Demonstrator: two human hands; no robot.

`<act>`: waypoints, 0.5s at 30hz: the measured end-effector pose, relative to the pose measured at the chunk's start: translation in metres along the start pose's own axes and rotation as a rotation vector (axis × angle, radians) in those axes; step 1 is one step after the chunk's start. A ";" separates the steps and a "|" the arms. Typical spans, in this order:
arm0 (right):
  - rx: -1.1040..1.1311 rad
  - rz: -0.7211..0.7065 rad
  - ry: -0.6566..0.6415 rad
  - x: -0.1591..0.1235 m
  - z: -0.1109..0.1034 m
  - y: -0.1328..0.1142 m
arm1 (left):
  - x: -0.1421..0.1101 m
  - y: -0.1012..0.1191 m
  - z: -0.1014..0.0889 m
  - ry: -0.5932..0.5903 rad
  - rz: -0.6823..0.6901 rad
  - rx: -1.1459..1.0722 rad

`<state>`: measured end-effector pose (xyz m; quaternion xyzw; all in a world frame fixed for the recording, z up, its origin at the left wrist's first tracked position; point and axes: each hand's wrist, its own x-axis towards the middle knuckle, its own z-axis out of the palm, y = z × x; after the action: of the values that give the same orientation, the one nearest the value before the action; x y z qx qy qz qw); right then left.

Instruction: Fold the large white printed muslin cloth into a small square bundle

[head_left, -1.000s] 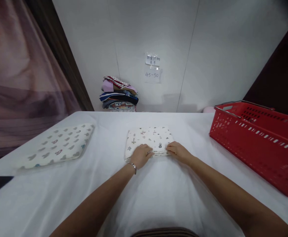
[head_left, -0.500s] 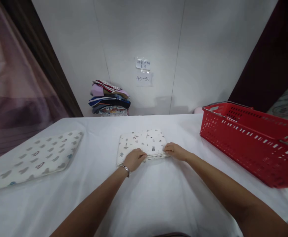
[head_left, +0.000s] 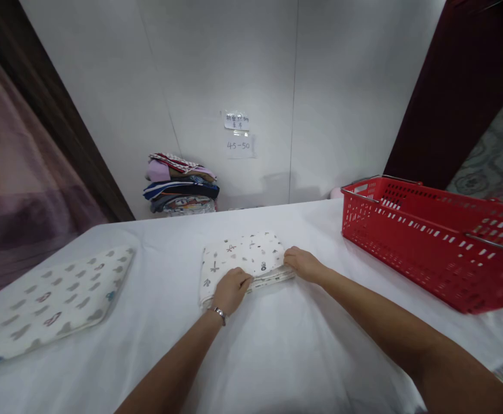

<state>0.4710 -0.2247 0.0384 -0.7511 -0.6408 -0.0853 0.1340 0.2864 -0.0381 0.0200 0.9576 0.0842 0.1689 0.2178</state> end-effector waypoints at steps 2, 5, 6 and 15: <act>-0.012 -0.028 0.004 -0.003 -0.001 0.001 | -0.002 -0.001 0.002 0.022 0.043 0.032; 0.032 -0.102 -0.016 -0.010 0.000 0.004 | -0.004 -0.003 0.004 0.028 0.104 0.086; 0.056 -0.121 -0.019 -0.012 0.000 0.005 | -0.004 -0.004 0.004 0.027 0.121 0.098; 0.282 -0.021 -0.009 -0.014 0.008 0.012 | 0.000 -0.004 0.000 -0.031 0.011 0.008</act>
<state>0.4801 -0.2374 0.0251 -0.7185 -0.6547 0.0077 0.2347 0.2861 -0.0345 0.0183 0.9614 0.0763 0.1548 0.2143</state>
